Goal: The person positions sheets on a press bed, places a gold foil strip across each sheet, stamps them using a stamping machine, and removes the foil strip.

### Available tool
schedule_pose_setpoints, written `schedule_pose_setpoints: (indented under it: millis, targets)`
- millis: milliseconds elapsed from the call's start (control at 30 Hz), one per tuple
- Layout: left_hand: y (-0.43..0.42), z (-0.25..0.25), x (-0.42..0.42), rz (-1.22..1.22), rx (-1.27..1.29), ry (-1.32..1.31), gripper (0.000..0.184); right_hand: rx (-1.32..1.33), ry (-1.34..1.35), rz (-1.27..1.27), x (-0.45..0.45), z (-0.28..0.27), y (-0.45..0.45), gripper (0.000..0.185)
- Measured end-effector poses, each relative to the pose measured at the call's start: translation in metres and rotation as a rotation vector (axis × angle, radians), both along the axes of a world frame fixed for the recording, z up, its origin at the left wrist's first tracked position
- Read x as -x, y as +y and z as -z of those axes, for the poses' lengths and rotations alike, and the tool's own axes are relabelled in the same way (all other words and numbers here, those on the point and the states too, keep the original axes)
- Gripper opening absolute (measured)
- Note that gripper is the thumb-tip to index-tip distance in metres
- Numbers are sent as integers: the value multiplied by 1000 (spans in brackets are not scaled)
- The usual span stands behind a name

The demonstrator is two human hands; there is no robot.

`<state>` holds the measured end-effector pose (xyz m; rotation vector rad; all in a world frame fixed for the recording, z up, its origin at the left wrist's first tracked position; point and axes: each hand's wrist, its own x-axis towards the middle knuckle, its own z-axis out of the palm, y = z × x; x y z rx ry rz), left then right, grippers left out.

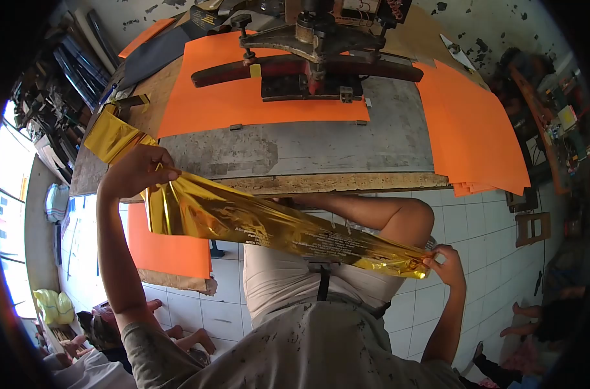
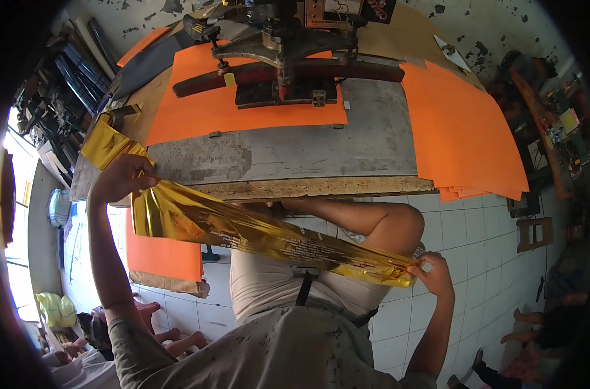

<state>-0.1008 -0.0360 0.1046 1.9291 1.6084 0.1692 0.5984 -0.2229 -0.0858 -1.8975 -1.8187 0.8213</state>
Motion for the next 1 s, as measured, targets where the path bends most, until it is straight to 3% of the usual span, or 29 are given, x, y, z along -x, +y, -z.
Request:
schedule_pose_setpoints:
  millis: [100, 200, 267, 367, 400, 500, 600, 733, 833, 867, 1000]
  targets:
    - [5, 6, -2, -1, -51, 26, 35, 41, 191, -44, -19, -34, 1, 31]
    - [15, 14, -6, 50, -128, -4, 35, -197, 560, 75, -56, -48, 1, 30]
    - [23, 24, -10, 39, -121, -69, 33, -180, 389, 18, -62, -97, 23, 35]
    - [41, 53, -26, 4, -310, -258, 32, -325, 157, -6, -85, -136, 70, 37]
    - [40, 44, -42, -86, -248, -282, 32, -377, 96, 17, -84, -152, 89, 37]
    - [50, 60, -63, -258, -298, -293, 45, -135, 96, 59, -79, -190, 151, 31]
    - [62, 84, -65, -183, -690, -92, 57, -84, 11, -7, -98, -185, 209, 25]
    - [42, 74, -61, -125, -896, 123, 65, -73, -79, -93, -106, -169, 257, 19]
    - [23, 69, -60, -67, -973, 153, 64, -17, -64, 4, -100, -165, 275, 18]
    - [20, 70, -58, -27, -976, 151, 56, -25, -50, -9, -100, -162, 282, 18]
    - [15, 69, -47, -33, -863, 27, 52, -29, -115, -46, -111, -149, 302, 18]
